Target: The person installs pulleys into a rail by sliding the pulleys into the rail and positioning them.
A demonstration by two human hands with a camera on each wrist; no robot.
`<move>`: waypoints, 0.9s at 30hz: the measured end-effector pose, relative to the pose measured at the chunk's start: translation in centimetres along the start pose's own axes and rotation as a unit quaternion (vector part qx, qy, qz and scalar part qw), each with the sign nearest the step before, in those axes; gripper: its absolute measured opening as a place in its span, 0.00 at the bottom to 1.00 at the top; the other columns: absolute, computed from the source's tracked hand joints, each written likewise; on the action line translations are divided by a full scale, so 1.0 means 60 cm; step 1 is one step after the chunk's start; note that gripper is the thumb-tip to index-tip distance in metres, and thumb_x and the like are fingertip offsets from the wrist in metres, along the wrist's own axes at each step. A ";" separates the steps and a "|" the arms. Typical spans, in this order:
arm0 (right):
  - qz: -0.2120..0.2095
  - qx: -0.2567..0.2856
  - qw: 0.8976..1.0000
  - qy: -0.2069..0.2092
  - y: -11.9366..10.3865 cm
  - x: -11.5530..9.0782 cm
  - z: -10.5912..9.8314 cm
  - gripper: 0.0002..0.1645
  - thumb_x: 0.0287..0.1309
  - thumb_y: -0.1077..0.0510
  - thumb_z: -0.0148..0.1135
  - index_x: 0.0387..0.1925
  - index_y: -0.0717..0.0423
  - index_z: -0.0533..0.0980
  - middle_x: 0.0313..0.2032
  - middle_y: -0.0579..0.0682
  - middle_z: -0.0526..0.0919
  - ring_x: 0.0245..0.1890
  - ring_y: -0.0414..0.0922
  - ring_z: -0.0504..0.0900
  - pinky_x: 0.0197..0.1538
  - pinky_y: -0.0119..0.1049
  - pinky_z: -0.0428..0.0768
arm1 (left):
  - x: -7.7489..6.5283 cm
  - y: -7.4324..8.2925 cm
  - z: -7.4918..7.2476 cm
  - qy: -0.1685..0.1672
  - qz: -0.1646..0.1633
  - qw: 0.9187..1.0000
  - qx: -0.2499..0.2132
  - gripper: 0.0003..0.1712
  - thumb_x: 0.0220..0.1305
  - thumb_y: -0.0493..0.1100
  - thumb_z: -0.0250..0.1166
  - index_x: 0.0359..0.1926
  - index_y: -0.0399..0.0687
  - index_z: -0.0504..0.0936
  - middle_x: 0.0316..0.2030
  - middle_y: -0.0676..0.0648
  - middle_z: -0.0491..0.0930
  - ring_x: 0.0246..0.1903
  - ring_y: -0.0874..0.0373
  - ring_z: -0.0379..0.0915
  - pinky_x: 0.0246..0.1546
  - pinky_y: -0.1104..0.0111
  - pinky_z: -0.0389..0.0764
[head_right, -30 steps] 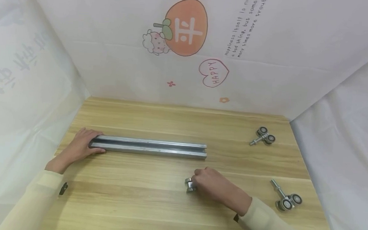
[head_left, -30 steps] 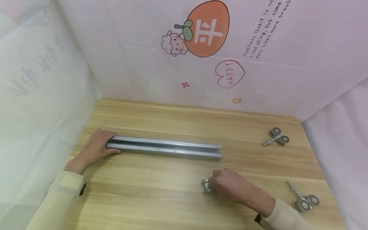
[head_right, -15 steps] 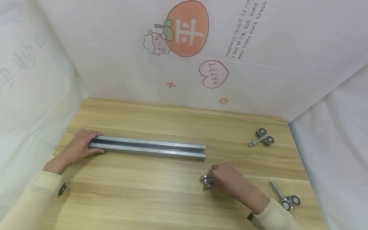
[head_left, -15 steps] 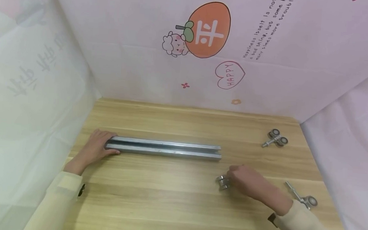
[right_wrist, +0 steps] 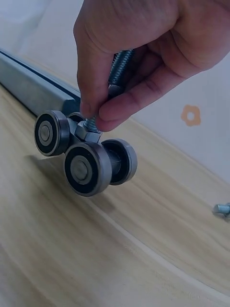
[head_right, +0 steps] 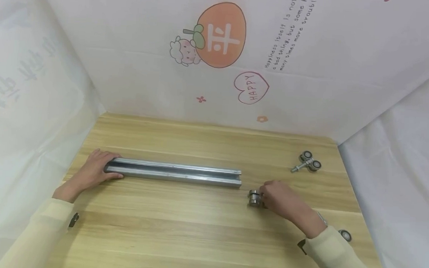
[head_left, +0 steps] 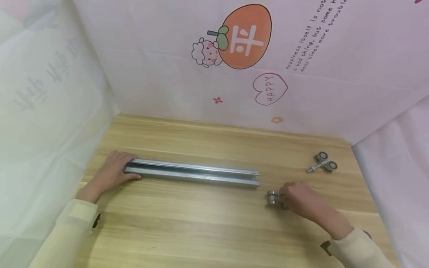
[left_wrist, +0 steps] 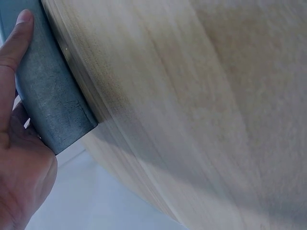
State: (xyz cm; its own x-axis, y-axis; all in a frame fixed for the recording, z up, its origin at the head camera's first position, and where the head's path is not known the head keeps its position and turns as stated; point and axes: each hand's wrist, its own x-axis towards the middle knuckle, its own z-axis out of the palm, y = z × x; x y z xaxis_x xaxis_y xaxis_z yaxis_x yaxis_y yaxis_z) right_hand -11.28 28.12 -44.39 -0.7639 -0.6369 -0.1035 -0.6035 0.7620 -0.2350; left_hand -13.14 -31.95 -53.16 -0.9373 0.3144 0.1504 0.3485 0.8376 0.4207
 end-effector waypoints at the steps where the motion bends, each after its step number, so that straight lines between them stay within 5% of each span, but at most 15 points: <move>1: 0.008 0.003 1.000 -0.003 0.004 0.000 0.000 0.07 0.48 0.67 0.68 0.28 0.51 0.83 0.25 0.39 0.81 0.23 0.30 0.73 0.26 0.27 0.79 | 0.001 0.000 0.001 0.000 0.002 1.000 0.001 0.39 0.45 0.56 0.76 0.55 0.40 0.77 0.52 0.35 0.80 0.56 0.38 0.68 0.70 0.40 0.49; 7: 0.030 0.016 0.999 -0.001 0.022 0.008 0.004 0.06 0.50 0.66 0.67 0.30 0.54 0.84 0.26 0.42 0.82 0.22 0.30 0.74 0.25 0.25 0.79 | 0.003 -0.001 0.006 0.001 0.010 1.000 0.001 0.38 0.45 0.55 0.76 0.55 0.40 0.77 0.51 0.36 0.81 0.55 0.39 0.69 0.69 0.40 0.49; 27: 0.005 -0.009 0.999 0.045 0.046 0.064 0.009 0.05 0.49 0.66 0.67 0.25 0.52 0.83 0.21 0.38 0.76 0.19 0.33 0.70 0.24 0.29 0.76 | 0.000 -0.001 -0.001 -0.007 0.001 1.000 0.003 0.38 0.46 0.57 0.75 0.55 0.41 0.77 0.52 0.36 0.81 0.57 0.39 0.68 0.70 0.41 0.49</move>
State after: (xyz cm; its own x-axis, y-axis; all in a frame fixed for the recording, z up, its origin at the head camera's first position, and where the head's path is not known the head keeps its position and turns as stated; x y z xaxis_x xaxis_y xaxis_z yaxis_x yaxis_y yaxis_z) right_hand -15.74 27.72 -45.94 -0.7870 -0.6167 -0.0186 -0.5990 0.7709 -0.2166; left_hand -13.18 -32.04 -53.14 -0.9367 0.3217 0.1378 0.3496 0.8399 0.4151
